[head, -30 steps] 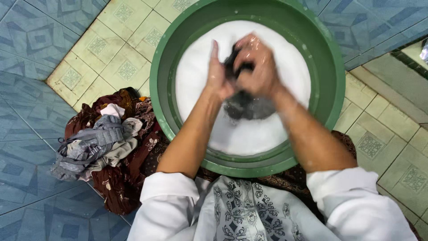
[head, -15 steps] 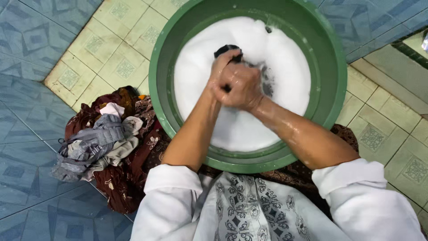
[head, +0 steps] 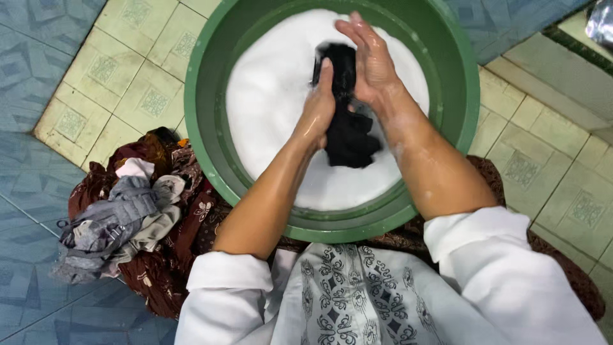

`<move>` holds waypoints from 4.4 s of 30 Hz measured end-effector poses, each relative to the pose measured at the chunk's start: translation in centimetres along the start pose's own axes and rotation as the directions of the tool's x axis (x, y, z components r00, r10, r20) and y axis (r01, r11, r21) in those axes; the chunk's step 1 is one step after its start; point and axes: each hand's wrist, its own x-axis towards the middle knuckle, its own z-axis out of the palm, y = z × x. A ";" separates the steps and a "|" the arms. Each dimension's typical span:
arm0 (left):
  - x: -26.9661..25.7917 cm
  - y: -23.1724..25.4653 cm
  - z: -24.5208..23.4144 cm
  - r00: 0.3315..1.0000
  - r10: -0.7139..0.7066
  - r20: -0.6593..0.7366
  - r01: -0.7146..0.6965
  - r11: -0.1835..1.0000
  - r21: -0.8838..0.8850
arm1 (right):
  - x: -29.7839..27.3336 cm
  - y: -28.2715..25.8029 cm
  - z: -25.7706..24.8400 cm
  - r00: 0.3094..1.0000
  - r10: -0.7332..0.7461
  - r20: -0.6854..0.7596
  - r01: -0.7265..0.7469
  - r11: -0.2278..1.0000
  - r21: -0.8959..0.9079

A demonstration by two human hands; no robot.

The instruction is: The person washes a black item of clothing by hand in a green basin filled with soapy water, scrubbing the fabric against itself and wringing it out.

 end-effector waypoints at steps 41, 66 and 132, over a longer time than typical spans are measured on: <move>4.6 -1.4 -1.9 0.988 0.145 0.062 -0.113 0.928 -0.356 | -2.5 1.5 3.0 0.851 -0.381 0.362 0.448 0.168 -0.878; 5.4 -4.9 -0.5 0.993 0.068 0.099 -0.043 0.971 -0.236 | -1.1 -0.3 3.4 0.886 -0.455 0.085 0.235 0.284 -0.929; 10.1 -10.6 -9.9 0.980 -0.198 0.025 -0.081 -0.281 0.956 | 2.4 8.5 -8.7 0.879 0.466 -0.101 0.246 -0.625 -0.741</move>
